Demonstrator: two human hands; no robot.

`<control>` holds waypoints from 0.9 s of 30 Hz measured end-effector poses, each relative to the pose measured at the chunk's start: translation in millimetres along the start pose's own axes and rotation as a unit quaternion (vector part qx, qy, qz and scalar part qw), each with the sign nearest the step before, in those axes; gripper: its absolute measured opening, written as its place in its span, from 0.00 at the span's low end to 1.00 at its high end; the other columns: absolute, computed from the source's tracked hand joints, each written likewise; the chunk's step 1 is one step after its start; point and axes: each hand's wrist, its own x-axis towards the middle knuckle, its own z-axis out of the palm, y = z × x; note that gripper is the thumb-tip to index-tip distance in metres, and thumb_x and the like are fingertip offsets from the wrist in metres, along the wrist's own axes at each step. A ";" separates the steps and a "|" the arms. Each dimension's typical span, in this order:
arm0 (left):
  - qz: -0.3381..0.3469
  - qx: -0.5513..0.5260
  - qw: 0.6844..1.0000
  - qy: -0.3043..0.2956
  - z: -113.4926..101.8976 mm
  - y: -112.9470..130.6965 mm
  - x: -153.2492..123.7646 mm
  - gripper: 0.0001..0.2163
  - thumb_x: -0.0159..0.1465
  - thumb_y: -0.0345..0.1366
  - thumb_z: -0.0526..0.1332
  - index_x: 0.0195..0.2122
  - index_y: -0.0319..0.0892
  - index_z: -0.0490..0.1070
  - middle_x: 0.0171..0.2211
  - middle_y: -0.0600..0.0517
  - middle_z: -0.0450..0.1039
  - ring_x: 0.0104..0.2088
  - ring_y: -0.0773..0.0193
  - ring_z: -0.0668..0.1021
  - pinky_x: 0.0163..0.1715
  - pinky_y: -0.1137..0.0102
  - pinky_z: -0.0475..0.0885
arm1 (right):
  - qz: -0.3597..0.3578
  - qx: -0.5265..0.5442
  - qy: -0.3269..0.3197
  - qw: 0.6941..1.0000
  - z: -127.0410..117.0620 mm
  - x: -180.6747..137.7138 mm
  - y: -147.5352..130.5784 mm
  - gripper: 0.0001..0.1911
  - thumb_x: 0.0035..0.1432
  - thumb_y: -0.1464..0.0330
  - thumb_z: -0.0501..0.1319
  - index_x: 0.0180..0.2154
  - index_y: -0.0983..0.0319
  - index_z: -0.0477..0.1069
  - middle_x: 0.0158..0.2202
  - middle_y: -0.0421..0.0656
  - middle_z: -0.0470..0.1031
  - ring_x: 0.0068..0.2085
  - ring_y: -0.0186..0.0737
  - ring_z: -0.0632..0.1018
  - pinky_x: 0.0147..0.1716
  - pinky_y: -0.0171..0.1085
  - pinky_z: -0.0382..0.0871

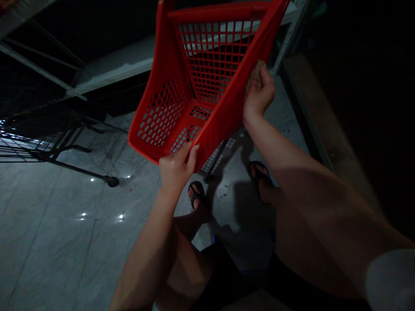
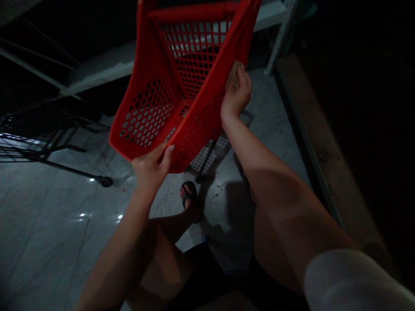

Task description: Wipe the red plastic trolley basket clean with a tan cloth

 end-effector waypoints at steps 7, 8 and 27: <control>0.025 0.027 0.999 0.003 -7.6 -25.5 9.0 0.14 0.75 0.47 0.63 0.43 0.49 0.87 0.28 0.50 0.83 0.27 0.59 0.82 0.32 0.67 0.70 | -0.092 -0.028 0.069 0.993 -7.6 -11.7 -2.0 0.27 0.61 0.84 0.56 0.59 0.61 0.73 0.66 0.54 0.69 0.69 0.42 0.67 0.76 0.46 0.55; 0.024 0.046 0.999 -0.001 -10.8 -22.6 11.1 0.14 0.75 0.48 0.63 0.41 0.48 0.87 0.27 0.50 0.82 0.27 0.59 0.82 0.32 0.67 0.69 | -0.082 -0.041 0.074 0.993 -10.4 -23.6 -3.3 0.27 0.62 0.84 0.56 0.59 0.61 0.72 0.65 0.55 0.69 0.68 0.43 0.68 0.75 0.47 0.57; -0.029 -0.022 0.999 0.017 27.8 87.4 84.9 0.14 0.80 0.43 0.61 0.57 0.48 0.84 0.50 0.46 0.87 0.51 0.48 0.87 0.54 0.60 0.78 | -0.064 -0.070 0.044 0.995 -51.5 -3.8 16.4 0.21 0.64 0.73 0.58 0.56 0.58 0.74 0.60 0.46 0.77 0.66 0.47 0.78 0.74 0.59 0.66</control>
